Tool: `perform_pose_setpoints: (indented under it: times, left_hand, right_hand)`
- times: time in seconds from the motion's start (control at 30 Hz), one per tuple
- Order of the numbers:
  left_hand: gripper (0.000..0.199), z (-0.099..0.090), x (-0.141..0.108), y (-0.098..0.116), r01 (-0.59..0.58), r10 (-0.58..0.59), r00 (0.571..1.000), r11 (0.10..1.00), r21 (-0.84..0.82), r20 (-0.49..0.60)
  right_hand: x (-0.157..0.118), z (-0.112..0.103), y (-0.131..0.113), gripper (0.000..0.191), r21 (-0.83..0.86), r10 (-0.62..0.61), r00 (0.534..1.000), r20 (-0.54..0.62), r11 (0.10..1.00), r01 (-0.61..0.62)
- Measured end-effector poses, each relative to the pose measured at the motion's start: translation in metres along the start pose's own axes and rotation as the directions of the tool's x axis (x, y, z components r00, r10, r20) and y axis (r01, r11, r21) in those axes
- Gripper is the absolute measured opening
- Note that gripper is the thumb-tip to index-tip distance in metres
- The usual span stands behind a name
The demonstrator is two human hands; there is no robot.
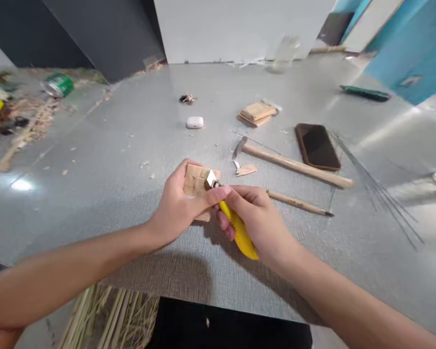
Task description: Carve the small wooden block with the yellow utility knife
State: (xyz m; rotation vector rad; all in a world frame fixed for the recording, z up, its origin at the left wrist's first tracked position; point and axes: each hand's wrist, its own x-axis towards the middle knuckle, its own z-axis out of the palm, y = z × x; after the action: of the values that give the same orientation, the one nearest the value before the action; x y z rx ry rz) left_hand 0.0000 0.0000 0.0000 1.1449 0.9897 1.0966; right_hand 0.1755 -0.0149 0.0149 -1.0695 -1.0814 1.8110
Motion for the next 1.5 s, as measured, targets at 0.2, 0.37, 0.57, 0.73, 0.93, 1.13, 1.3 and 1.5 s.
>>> perform_pose_setpoints:
  times: [0.2, 0.37, 0.57, 0.73, 0.93, 1.13, 1.3, 1.5]
  left_hand:
    - [0.049, 0.000, -0.004, -0.001, -0.060, 0.075, 0.985, 0.993, -0.098, 0.154]
    - [0.048, 0.010, -0.003, 0.009, -0.079, 0.085, 0.994, 0.994, -0.081, 0.071]
    - [0.047, 0.017, 0.001, 0.005, -0.050, 0.051, 0.998, 0.998, -0.024, 0.038]
    - [0.048, 0.009, 0.004, -0.001, -0.018, 0.020, 0.999, 0.999, -0.043, 0.047]
    - [0.054, -0.003, -0.002, 0.001, -0.055, 0.055, 0.998, 0.997, 0.057, 0.005]
    - [0.058, -0.001, -0.003, 0.003, -0.072, 0.071, 0.997, 0.996, 0.044, 0.031]
    - [0.059, 0.002, -0.001, 0.006, -0.067, 0.069, 0.997, 0.994, 0.082, -0.023]
    - [0.055, 0.006, 0.009, -0.002, 0.010, -0.011, 1.000, 0.999, 0.042, 0.016]
  right_hand:
    - [-0.001, -0.003, -0.002, 0.044, 0.018, 0.018, 0.998, 0.058, 1.000, -0.019]
    - [-0.005, 0.002, 0.000, 0.045, -0.024, -0.051, 0.998, -0.033, 0.998, 0.050]
    - [-0.003, 0.008, 0.004, 0.046, -0.022, -0.130, 0.968, -0.213, 0.992, 0.128]
    - [0.000, 0.004, 0.001, 0.045, 0.014, -0.054, 0.991, -0.120, 0.998, 0.056]
    - [0.000, -0.009, -0.007, 0.047, -0.097, 0.012, 0.996, 0.091, 0.995, -0.003]
    - [0.001, -0.009, -0.009, 0.045, -0.091, 0.040, 0.993, 0.114, 0.995, -0.030]
    - [-0.002, -0.001, -0.004, 0.043, -0.085, -0.009, 0.999, -0.039, 0.996, 0.006]
    - [-0.002, 0.015, 0.007, 0.042, 0.132, -0.017, 0.969, -0.248, 0.990, 0.051]
